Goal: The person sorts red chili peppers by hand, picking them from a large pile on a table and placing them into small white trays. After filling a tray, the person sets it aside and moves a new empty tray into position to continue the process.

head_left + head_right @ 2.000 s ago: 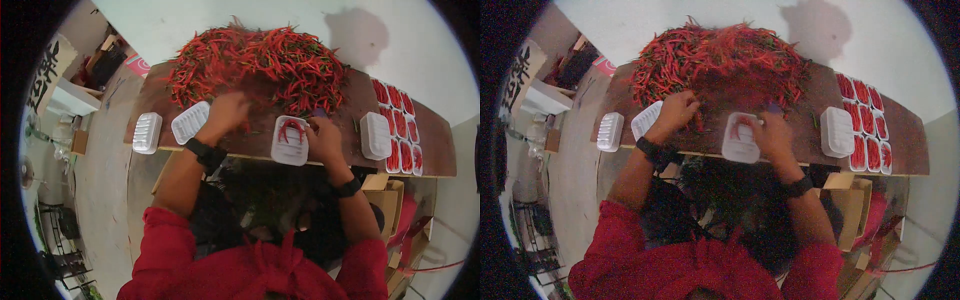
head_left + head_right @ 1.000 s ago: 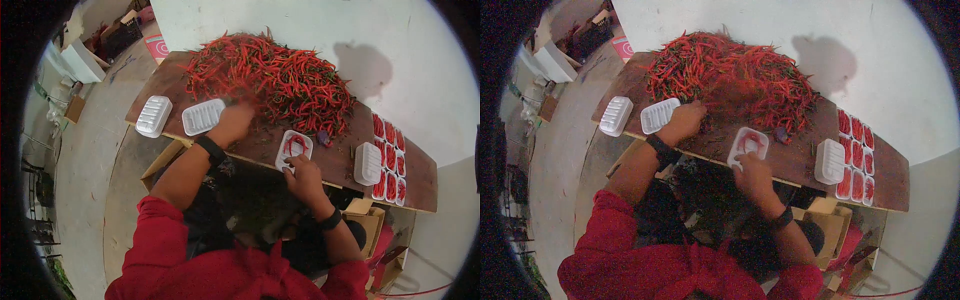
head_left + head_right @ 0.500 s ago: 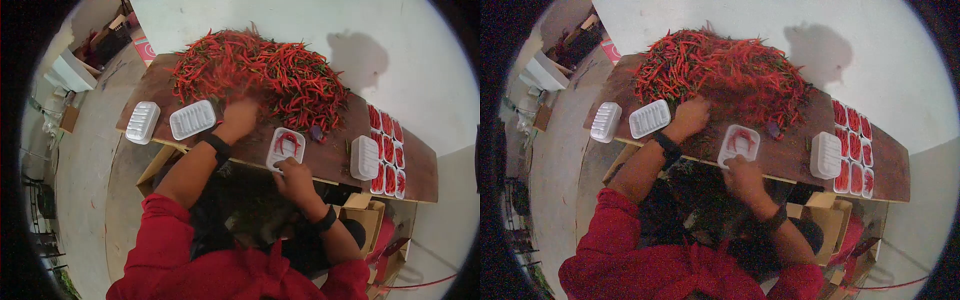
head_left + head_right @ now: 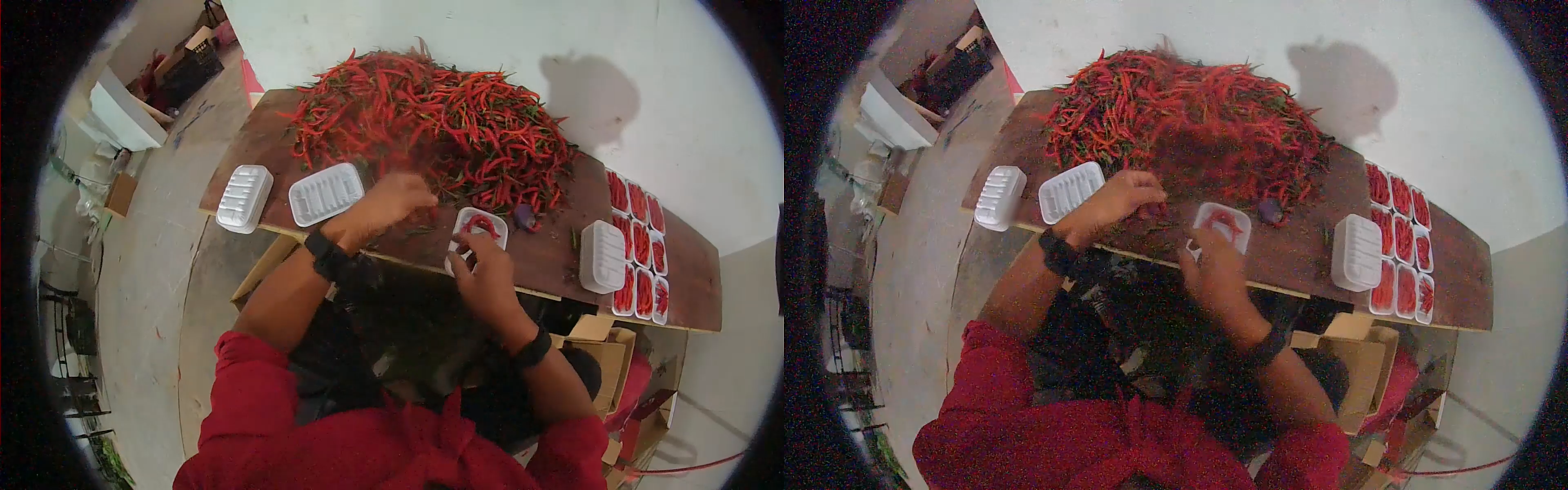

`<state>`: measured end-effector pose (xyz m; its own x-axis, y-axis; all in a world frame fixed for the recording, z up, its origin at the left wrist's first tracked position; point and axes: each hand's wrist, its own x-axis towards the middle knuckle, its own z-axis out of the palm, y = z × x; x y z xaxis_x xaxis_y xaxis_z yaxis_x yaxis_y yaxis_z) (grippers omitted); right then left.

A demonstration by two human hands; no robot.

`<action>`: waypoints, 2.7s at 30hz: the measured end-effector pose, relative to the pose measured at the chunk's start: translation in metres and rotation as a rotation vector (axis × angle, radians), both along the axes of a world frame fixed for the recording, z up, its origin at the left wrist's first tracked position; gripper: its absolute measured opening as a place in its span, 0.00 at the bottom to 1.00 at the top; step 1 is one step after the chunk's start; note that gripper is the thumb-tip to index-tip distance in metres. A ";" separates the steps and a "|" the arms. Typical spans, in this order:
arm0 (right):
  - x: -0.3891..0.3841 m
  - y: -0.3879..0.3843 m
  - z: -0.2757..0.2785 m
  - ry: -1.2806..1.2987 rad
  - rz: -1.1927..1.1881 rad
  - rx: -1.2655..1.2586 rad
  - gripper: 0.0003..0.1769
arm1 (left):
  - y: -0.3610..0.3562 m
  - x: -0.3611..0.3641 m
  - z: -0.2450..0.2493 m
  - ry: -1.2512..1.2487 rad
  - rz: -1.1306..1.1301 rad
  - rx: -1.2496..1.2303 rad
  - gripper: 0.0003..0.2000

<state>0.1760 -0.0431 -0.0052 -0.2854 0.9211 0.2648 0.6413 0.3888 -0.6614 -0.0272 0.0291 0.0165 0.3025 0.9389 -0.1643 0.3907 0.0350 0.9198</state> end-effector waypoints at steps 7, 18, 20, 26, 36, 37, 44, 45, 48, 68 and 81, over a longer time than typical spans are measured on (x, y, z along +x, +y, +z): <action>-0.012 0.000 -0.001 0.118 0.027 0.003 0.13 | -0.030 0.007 -0.008 -0.267 -0.083 -0.282 0.11; -0.018 0.000 -0.020 0.166 0.012 -0.265 0.12 | -0.040 0.017 -0.019 0.131 -0.035 0.234 0.11; -0.016 0.000 -0.025 0.229 0.067 -0.299 0.13 | -0.043 0.020 -0.020 0.296 0.026 0.471 0.11; 0.001 0.004 -0.009 0.298 0.015 -0.525 0.14 | -0.030 0.015 -0.024 0.623 0.106 0.553 0.10; 0.027 0.017 -0.009 0.462 -0.039 -0.614 0.15 | -0.027 0.032 -0.027 0.131 -0.195 0.457 0.18; 0.029 0.018 -0.009 0.443 -0.018 -0.623 0.14 | -0.026 0.036 -0.028 0.113 -0.200 0.407 0.17; 0.035 0.017 0.006 0.385 -0.132 -0.591 0.12 | -0.020 0.060 -0.029 0.093 -0.150 0.507 0.10; 0.040 0.021 0.003 0.383 -0.135 -0.594 0.12 | -0.017 0.062 -0.034 0.091 -0.152 0.504 0.10; 0.059 0.038 -0.008 0.208 -0.237 -0.417 0.13 | -0.006 0.066 -0.050 0.106 -0.130 0.608 0.10; 0.066 0.071 -0.035 -0.207 -0.286 -0.133 0.13 | -0.003 0.060 -0.049 0.280 -0.164 0.536 0.07; 0.064 0.078 -0.032 -0.241 -0.241 -0.199 0.13 | -0.002 0.056 -0.047 0.367 -0.237 0.481 0.10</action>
